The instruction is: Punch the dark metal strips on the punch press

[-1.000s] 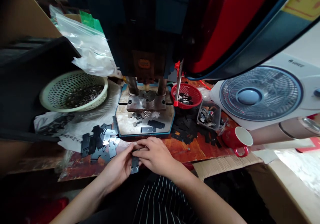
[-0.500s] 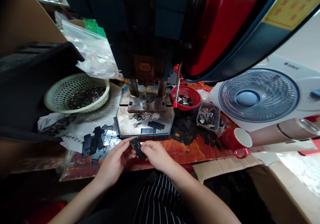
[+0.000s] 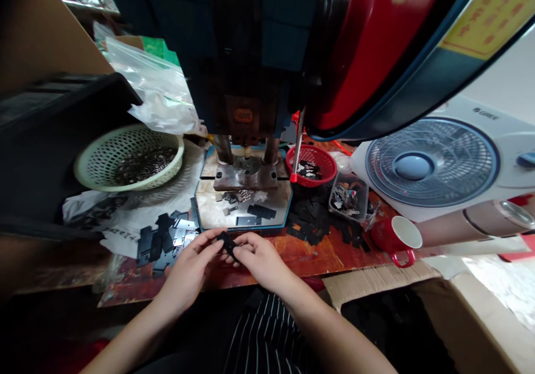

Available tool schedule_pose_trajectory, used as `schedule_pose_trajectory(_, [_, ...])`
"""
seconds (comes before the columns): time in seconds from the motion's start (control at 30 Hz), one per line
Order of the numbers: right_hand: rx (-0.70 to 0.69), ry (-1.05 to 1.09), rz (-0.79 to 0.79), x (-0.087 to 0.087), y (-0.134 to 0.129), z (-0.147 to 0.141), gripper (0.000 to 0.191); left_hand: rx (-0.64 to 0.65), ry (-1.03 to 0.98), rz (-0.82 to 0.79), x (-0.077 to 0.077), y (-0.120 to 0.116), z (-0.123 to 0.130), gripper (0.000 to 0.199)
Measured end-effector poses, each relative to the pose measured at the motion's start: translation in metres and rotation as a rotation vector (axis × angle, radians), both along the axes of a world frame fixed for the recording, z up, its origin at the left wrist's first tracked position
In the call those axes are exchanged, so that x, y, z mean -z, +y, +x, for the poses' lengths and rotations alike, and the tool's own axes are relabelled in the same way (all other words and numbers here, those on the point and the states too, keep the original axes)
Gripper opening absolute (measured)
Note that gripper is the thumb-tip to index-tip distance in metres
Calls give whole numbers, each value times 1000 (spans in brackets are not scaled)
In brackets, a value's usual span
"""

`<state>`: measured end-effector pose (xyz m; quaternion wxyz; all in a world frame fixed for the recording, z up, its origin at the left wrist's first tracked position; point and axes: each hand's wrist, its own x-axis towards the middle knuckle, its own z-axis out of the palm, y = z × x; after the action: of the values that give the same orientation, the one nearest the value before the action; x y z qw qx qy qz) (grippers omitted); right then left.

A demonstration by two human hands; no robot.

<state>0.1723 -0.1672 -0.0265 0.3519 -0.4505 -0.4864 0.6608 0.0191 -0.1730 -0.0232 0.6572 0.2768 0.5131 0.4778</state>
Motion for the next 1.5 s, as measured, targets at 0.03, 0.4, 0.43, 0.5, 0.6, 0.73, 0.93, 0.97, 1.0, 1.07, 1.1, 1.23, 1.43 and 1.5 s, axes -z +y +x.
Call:
schedule_pose_trajectory(0.03, [15, 0, 23, 1, -1, 0, 17, -16, -28, -4, 0, 0, 0, 32])
schedule_pose_trajectory(0.4, [112, -641, 1059, 9, -13, 12, 25, -80, -252, -57, -13, -4, 0, 22])
schedule_pose_trajectory(0.43, [117, -674, 1070, 9, -14, 12, 24, -76, -261, -58, -14, -4, -1, 23])
schedule_pose_trajectory(0.5, [128, -715, 1087, 9, -14, 13, 23, -68, -270, -64, -14, -4, -2, 25])
schedule_pose_trajectory(0.6, [145, -721, 1134, 9, -13, 14, 24, -52, -274, -80, -13, -4, -3, 25])
schedule_pose_trajectory(0.73, [158, -669, 1162, 11, -8, 15, 26, -5, -214, -46, -8, -4, -4, 30])
schedule_pose_trajectory(0.93, [185, -564, 1049, 1, 18, 12, 16, 147, 409, 325, -7, 16, -11, 16])
schedule_pose_trajectory(0.97, [212, -564, 1022, -3, 26, 11, 18, 158, 519, 411, -10, 23, -12, 15])
schedule_pose_trajectory(1.0, [231, -564, 1000, -7, 34, 11, 20, 159, 611, 483, -13, 32, -13, 16])
schedule_pose_trajectory(1.07, [260, -567, 966, -16, 55, 10, 22, 136, 742, 561, -22, 53, -13, 21])
schedule_pose_trajectory(1.1, [275, -571, 951, -20, 66, 10, 21, 117, 789, 580, -26, 64, -12, 23])
schedule_pose_trajectory(1.23, [402, -617, 860, -26, 112, 8, 11, 65, 920, 654, -38, 113, -3, 23])
schedule_pose_trajectory(1.43, [509, -649, 800, -19, 164, 6, 8, 54, 1065, 734, -37, 170, 8, 20])
schedule_pose_trajectory(1.5, [506, -637, 791, -15, 174, 6, 7, 36, 1097, 753, -33, 180, 9, 19])
